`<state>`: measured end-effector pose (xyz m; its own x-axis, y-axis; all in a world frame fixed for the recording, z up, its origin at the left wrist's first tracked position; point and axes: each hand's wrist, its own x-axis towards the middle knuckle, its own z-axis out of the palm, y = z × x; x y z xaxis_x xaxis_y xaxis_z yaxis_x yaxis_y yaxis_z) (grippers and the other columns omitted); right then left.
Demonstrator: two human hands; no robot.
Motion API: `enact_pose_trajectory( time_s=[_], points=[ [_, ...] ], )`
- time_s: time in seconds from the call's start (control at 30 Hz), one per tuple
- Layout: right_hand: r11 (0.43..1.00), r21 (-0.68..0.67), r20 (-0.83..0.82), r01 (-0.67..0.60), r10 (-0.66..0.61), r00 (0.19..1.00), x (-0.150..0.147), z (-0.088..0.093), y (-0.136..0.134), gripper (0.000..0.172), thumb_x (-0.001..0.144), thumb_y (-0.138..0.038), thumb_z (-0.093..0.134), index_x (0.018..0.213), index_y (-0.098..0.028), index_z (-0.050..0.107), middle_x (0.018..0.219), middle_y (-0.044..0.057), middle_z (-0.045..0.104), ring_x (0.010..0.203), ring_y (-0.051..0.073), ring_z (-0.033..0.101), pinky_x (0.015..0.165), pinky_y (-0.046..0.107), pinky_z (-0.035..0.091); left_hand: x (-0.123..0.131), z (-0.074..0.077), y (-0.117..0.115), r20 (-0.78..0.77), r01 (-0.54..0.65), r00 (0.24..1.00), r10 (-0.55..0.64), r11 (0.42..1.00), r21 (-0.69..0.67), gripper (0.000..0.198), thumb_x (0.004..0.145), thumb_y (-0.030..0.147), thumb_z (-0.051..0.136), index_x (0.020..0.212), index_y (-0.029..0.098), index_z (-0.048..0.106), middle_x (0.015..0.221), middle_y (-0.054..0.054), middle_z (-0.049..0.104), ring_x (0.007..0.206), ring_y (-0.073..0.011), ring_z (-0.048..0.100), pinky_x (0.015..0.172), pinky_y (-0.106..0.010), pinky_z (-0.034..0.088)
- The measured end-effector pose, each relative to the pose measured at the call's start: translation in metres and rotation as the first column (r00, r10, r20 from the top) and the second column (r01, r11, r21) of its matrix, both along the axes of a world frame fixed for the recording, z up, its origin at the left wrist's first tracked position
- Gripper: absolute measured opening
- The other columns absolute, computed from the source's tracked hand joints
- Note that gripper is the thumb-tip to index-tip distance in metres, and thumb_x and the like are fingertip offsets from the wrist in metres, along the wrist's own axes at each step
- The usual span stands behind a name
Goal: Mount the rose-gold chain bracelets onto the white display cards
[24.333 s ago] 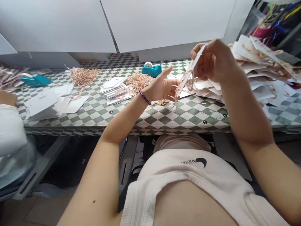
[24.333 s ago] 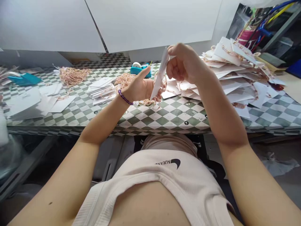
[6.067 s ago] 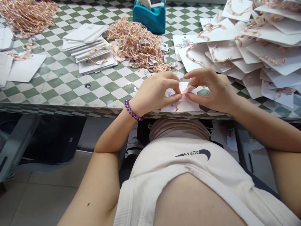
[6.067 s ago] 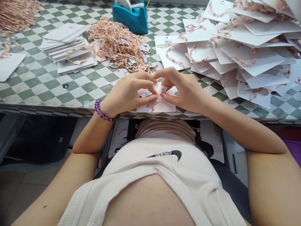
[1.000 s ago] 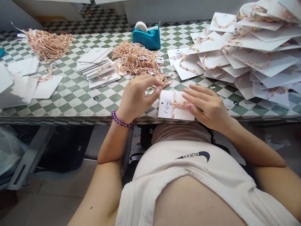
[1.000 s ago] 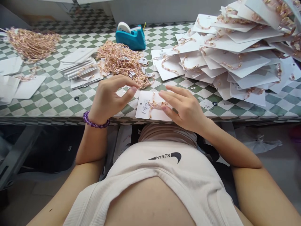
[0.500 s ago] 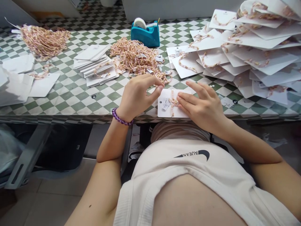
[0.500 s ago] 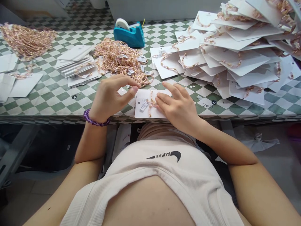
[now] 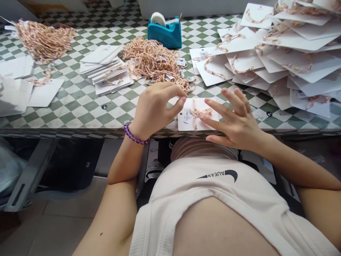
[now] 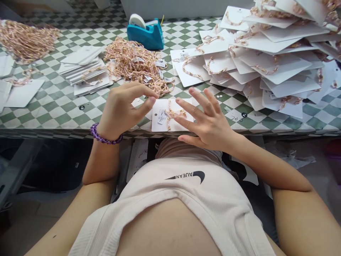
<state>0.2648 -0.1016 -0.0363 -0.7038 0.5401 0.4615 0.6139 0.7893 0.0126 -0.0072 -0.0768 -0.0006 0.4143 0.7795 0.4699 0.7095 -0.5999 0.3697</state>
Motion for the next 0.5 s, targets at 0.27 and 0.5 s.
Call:
enact_pose_trajectory(
  time_s=[0.27, 0.5],
  points=[
    [0.992, -0.122, -0.026, -0.021, 0.018, 0.999, -0.004, -0.002, 0.0, 0.041, 0.092, -0.048, 0.067, 0.131, -0.035, 0.065, 0.158, 0.001, 0.046, 0.156, 0.038, 0.027, 0.126, 0.068, 0.02, 0.004, -0.006, -0.013, -0.171, 0.106, 0.979, -0.113, 0.993, -0.052, 0.039, 0.094, 0.047, 0.063, 0.123, 0.021, 0.062, 0.126, -0.01, 0.068, 0.115, -0.0287, 0.063, 0.097, -0.041, 0.052],
    [0.972, -0.234, -0.034, 0.006, -0.014, 0.999, -0.004, 0.003, 0.003, 0.034, 0.096, -0.038, 0.061, 0.129, -0.031, 0.067, 0.157, 0.003, 0.048, 0.156, 0.039, 0.027, 0.123, 0.066, 0.03, 0.006, -0.019, -0.004, -0.221, 0.112, 0.964, -0.147, 0.981, -0.16, 0.07, 0.084, 0.061, 0.072, 0.137, 0.021, 0.05, 0.139, -0.013, 0.058, 0.129, -0.0357, 0.053, 0.114, -0.052, 0.041]
  ],
)
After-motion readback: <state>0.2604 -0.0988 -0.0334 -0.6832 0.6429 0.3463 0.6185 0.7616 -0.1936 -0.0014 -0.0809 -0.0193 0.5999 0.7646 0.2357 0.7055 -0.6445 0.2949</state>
